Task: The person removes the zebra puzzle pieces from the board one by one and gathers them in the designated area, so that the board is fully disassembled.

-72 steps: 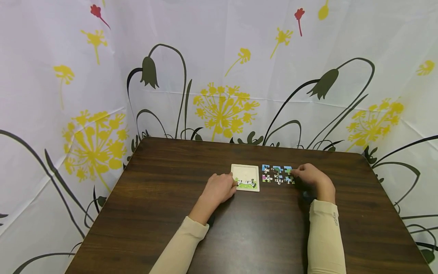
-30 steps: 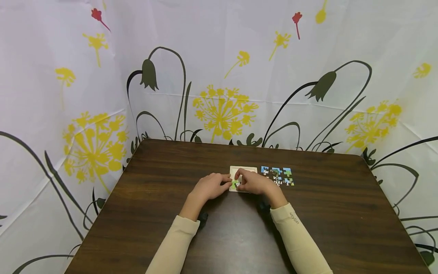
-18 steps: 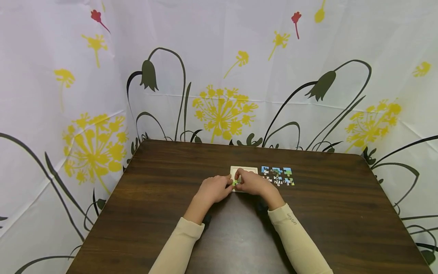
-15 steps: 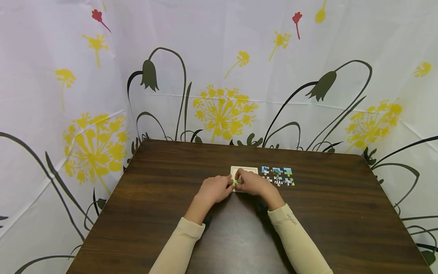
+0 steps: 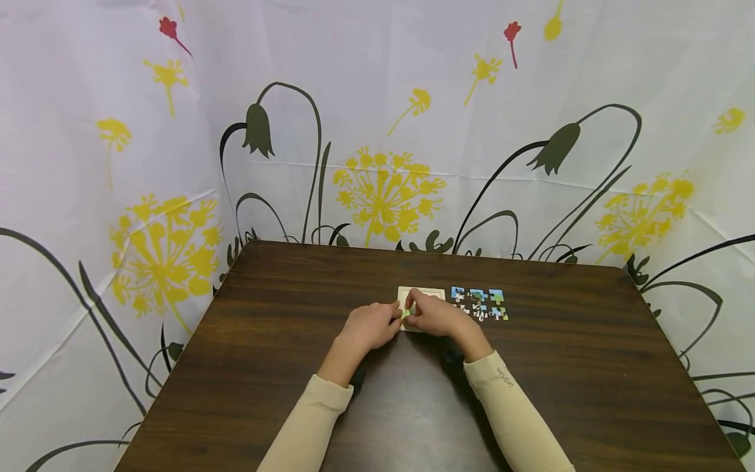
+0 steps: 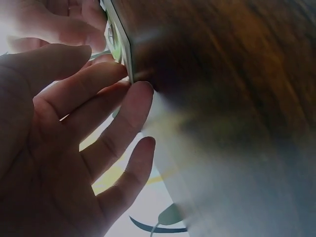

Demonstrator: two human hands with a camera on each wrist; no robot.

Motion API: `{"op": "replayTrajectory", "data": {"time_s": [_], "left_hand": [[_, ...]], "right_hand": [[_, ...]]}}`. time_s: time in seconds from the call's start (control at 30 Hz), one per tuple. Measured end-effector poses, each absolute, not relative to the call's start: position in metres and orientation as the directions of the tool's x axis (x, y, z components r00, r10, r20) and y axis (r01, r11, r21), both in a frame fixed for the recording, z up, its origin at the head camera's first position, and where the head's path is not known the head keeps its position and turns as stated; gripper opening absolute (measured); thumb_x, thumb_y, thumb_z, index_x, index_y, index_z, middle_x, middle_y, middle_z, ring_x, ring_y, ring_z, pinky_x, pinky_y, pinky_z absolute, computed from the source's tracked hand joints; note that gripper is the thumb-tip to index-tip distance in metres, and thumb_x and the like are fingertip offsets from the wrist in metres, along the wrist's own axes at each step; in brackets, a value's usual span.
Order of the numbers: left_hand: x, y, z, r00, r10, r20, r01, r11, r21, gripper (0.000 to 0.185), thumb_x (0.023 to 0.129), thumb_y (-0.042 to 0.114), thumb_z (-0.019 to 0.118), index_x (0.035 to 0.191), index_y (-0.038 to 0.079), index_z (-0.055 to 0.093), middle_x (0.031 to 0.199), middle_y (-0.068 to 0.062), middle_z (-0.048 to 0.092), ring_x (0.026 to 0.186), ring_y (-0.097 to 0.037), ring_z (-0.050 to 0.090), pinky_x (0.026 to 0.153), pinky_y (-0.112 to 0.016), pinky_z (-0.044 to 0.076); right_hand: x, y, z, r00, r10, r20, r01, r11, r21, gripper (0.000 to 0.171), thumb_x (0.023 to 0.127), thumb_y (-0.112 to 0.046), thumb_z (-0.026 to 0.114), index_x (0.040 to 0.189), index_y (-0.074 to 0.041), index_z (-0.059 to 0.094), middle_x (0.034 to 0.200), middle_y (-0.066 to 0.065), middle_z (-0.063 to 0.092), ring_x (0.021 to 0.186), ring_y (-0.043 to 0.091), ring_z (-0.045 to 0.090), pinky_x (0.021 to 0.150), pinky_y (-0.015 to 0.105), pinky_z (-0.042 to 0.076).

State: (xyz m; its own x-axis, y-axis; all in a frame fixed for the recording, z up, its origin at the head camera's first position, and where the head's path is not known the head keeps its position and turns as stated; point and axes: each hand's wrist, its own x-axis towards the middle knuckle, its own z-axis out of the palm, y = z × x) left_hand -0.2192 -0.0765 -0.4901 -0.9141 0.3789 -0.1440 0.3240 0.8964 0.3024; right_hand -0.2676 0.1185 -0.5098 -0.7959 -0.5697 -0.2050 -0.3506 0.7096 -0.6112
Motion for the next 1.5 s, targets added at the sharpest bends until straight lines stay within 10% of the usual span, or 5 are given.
{"op": "replayTrajectory", "data": {"time_s": [0.37, 0.77, 0.93, 1.17, 1.5], "left_hand": [[-0.223, -0.078, -0.492, -0.929, 0.339, -0.145, 0.27, 0.893, 0.36, 0.047, 0.115, 0.041, 0.048, 0.153, 0.018, 0.063, 0.114, -0.017, 0.078, 0.093, -0.031, 0.074, 0.073, -0.043, 0.054], [-0.226, -0.078, -0.494, -0.932, 0.322, -0.167, 0.234, 0.885, 0.403, 0.055, 0.117, 0.052, 0.032, 0.107, 0.019, 0.075, 0.07, -0.003, 0.05, 0.082, -0.026, 0.064, 0.075, -0.043, 0.047], [-0.226, -0.077, -0.495, -0.936, 0.316, -0.156, 0.235, 0.889, 0.392, 0.056, 0.117, 0.048, 0.032, 0.095, 0.017, 0.074, 0.079, -0.008, 0.064, 0.085, -0.028, 0.068, 0.076, -0.044, 0.05], [-0.223, -0.078, -0.494, -0.929, 0.353, -0.115, 0.294, 0.89, 0.349, 0.041, 0.113, 0.035, 0.056, 0.149, 0.019, 0.068, 0.151, -0.004, 0.067, 0.13, -0.032, 0.07, 0.096, -0.053, 0.059], [-0.221, -0.077, -0.495, -0.932, 0.35, -0.099, 0.303, 0.898, 0.32, 0.041, 0.113, 0.036, 0.056, 0.148, 0.02, 0.068, 0.154, 0.0, 0.064, 0.136, -0.033, 0.066, 0.104, -0.056, 0.056]], "right_hand": [[-0.269, 0.124, -0.509, -0.78, -0.594, -0.196, -0.342, 0.668, -0.661, 0.017, 0.107, -0.017, 0.063, 0.12, -0.009, 0.054, 0.07, -0.001, 0.053, 0.057, 0.012, 0.048, 0.059, 0.029, 0.041], [-0.269, 0.128, -0.504, -0.76, -0.625, -0.181, -0.339, 0.617, -0.71, 0.008, 0.11, -0.012, 0.057, 0.117, -0.009, 0.056, 0.072, -0.003, 0.053, 0.059, 0.01, 0.045, 0.062, 0.028, 0.041], [-0.271, 0.136, -0.496, -0.748, -0.645, -0.155, -0.348, 0.581, -0.736, 0.006, 0.109, -0.013, 0.059, 0.108, -0.009, 0.062, 0.073, -0.003, 0.054, 0.06, 0.01, 0.044, 0.062, 0.028, 0.041], [-0.274, 0.162, -0.477, -0.762, -0.626, -0.166, -0.277, 0.547, -0.79, 0.009, 0.106, -0.011, 0.059, 0.102, -0.005, 0.065, 0.076, 0.007, 0.061, 0.065, 0.012, 0.049, 0.064, 0.03, 0.042], [-0.276, 0.211, -0.467, -0.772, -0.557, -0.305, -0.164, 0.639, -0.752, 0.018, 0.103, -0.009, 0.064, 0.091, 0.002, 0.071, 0.074, 0.006, 0.067, 0.067, 0.019, 0.056, 0.065, 0.03, 0.046]]}}
